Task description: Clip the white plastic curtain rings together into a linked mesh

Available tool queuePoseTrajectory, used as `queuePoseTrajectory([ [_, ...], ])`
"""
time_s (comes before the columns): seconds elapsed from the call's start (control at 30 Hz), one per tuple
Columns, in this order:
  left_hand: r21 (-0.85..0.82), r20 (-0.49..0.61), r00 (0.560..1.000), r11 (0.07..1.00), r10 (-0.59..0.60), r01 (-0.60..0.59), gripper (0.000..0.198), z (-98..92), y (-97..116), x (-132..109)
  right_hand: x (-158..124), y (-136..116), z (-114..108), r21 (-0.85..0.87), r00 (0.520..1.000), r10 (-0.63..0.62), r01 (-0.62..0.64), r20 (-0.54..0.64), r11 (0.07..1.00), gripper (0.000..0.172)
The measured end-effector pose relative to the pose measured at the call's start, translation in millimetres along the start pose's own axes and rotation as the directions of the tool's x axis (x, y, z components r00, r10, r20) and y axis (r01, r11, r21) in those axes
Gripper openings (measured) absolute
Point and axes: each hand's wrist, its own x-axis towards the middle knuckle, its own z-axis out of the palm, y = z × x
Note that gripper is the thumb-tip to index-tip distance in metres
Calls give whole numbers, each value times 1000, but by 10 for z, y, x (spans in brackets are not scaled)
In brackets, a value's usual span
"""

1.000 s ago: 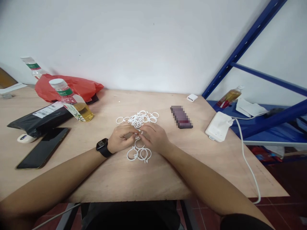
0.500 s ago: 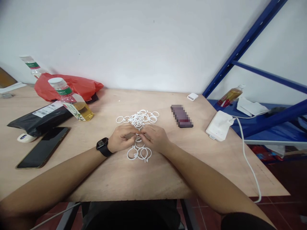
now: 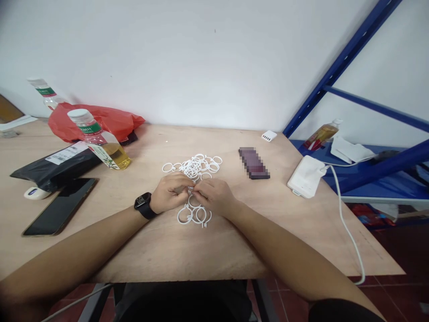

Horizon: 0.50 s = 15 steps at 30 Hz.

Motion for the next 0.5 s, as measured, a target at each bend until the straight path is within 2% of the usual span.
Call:
queuePoseTrajectory([
  [0.13,-17,17,1000,1000,0,1,21,-6,0,8,-9,-6,15,3,998,-26,26,56,1000,12],
  [0.3,-45,49,999,999,-25,27,23,-14,-2,6,-16,-18,34,33,997,-44,42,58,999,13],
  [0.4,-40,74,991,993,-108,111,27,-15,-11,-10,-30,16,17,50,999,24,-26,22,998,8],
  [0.5,-28,125,966,972,-227,232,27,-10,-33,-35,-40,96,-17,54,983,182,-182,15,982,6],
])
